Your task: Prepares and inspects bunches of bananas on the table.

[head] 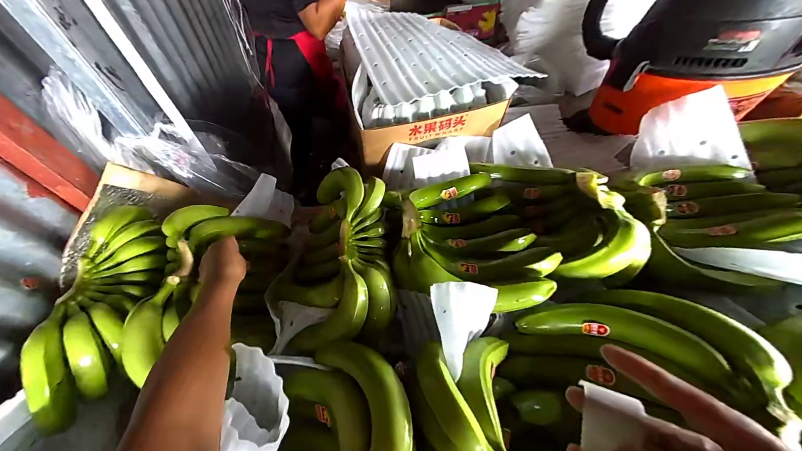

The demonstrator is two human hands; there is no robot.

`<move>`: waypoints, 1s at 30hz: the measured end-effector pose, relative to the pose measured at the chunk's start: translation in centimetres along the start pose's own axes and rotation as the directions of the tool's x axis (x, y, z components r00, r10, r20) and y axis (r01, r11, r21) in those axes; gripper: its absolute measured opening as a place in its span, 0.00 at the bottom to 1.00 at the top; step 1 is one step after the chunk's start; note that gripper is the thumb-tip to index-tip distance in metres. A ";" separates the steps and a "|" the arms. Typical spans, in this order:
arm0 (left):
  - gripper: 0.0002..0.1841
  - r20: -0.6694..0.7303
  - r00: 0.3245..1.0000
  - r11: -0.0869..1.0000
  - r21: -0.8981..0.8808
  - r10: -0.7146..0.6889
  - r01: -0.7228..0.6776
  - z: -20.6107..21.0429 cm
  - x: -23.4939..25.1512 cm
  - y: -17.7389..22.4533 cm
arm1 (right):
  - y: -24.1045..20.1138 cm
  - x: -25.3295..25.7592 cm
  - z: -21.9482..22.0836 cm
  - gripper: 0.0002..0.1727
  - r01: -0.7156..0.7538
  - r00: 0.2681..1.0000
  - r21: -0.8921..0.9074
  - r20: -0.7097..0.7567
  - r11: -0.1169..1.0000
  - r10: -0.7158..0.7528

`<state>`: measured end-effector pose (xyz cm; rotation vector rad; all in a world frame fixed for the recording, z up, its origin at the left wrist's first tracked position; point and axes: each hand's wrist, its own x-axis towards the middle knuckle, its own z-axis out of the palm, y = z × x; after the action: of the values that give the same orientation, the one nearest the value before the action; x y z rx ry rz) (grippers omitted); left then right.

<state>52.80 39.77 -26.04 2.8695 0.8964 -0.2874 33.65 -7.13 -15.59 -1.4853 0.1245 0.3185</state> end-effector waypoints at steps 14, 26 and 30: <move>0.12 -0.154 0.828 0.797 -0.224 0.540 -0.561 -2.4 -5.9 7.9 | 0.8 2.6 3.1 0.13 -0.247 0.956 0.108 -0.137 0.963 0.261; 0.07 -0.574 0.014 -0.038 -0.080 0.819 -0.996 -0.9 -28.5 10.3 | -0.2 0.1 5.3 0.14 -0.217 0.953 0.218 -0.164 0.952 0.254; 0.09 -0.635 -0.028 -0.047 -0.014 0.772 -0.999 -0.2 -29.9 9.1 | -0.1 -0.5 5.4 0.16 -0.234 0.951 0.246 -0.143 0.941 0.274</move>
<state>33.96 15.92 -18.87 2.2225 -1.1146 0.7251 32.56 -1.86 -14.90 -1.2681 0.4834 0.3691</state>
